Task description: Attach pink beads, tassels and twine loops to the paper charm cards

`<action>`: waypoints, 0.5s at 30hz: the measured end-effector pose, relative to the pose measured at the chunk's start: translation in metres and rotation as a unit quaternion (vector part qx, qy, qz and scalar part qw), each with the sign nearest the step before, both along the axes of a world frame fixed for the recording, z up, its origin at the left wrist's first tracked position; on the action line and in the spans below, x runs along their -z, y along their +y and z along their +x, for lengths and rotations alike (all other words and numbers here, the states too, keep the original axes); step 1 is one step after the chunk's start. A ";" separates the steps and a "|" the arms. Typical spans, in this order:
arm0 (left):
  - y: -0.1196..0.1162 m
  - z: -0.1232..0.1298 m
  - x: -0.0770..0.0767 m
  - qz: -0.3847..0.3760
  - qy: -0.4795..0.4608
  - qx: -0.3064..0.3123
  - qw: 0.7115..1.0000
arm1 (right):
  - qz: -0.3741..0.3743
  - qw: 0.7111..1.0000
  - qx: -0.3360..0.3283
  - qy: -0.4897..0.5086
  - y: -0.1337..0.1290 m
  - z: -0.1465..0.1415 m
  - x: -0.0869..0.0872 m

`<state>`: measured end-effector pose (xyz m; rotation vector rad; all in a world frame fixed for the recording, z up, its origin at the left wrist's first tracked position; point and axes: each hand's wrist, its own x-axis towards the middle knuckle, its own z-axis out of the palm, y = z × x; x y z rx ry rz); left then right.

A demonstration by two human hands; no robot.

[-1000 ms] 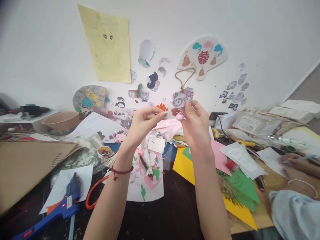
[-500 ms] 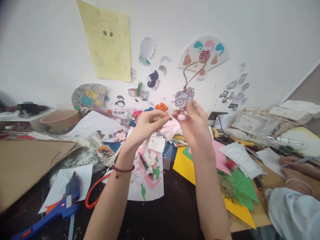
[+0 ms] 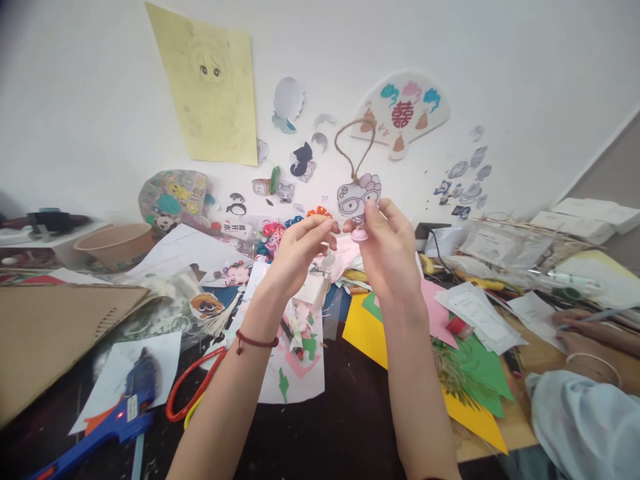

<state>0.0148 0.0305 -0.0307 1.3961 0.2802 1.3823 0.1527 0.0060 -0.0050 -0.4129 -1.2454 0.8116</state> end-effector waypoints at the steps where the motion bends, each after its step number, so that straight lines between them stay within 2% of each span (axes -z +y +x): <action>1: 0.000 0.001 0.000 -0.011 -0.007 -0.002 1.000 | 0.004 1.000 0.003 0.002 0.001 0.000 0.000; 5: 0.001 0.005 0.002 -0.024 -0.039 -0.010 0.999 | 0.008 1.000 0.023 0.015 0.002 -0.001 -0.001; 11: -0.001 0.007 0.002 -0.024 -0.083 0.114 0.990 | -0.017 1.000 0.003 0.015 -0.001 -0.001 -0.001; 15: -0.003 0.012 0.004 -0.034 -0.109 0.106 0.988 | -0.012 1.000 -0.010 0.028 -0.002 -0.002 0.000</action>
